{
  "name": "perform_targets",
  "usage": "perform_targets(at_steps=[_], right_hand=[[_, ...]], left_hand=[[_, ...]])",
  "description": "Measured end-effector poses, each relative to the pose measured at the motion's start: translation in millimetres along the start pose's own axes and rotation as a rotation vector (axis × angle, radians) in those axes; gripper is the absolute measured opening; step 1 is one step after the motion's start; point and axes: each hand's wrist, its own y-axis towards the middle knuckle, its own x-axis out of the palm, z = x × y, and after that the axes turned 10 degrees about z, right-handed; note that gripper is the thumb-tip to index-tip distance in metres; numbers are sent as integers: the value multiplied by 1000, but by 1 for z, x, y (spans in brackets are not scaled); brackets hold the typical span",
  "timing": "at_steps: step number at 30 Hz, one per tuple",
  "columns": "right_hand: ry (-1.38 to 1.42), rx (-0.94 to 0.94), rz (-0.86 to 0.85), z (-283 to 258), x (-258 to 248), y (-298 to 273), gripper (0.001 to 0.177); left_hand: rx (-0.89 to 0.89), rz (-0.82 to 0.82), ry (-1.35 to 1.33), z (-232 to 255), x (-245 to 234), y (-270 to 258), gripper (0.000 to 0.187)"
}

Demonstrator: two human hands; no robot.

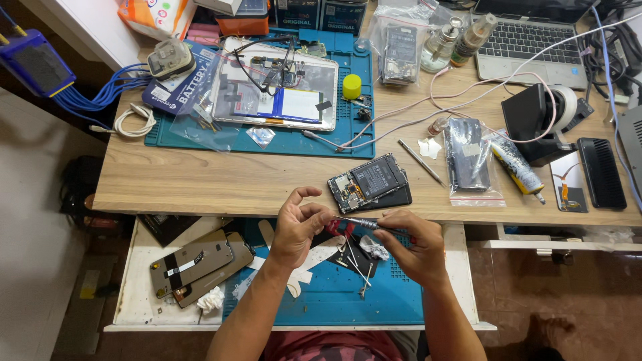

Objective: The person uses a metal spudger to pry and separate the internal components of a disassembled smartphone from its back casing. They carefully lift the motherboard and battery assembly, then reassemble the device by placing the internal components back into the casing and pressing the edges to secure the fit.

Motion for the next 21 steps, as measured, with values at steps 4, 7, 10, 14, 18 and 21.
perform_targets(at_steps=[4,7,10,14,18,21], right_hand=[[-7,3,-12,1,1,0,12],[-17,2,-13,1,1,0,12],[-28,8,-12,3,1,0,11],[-13,12,-22,-3,3,4,11],[7,30,-32,-6,5,7,14],[-15,77,-21,0,3,2,14]], left_hand=[[8,-11,3,5,5,-3,48],[19,-14,23,10,9,-5,47],[36,-10,39,14,12,-7,47],[65,3,89,18,15,-9,46],[81,21,102,24,23,-14,46],[85,22,81,25,25,-15,45]])
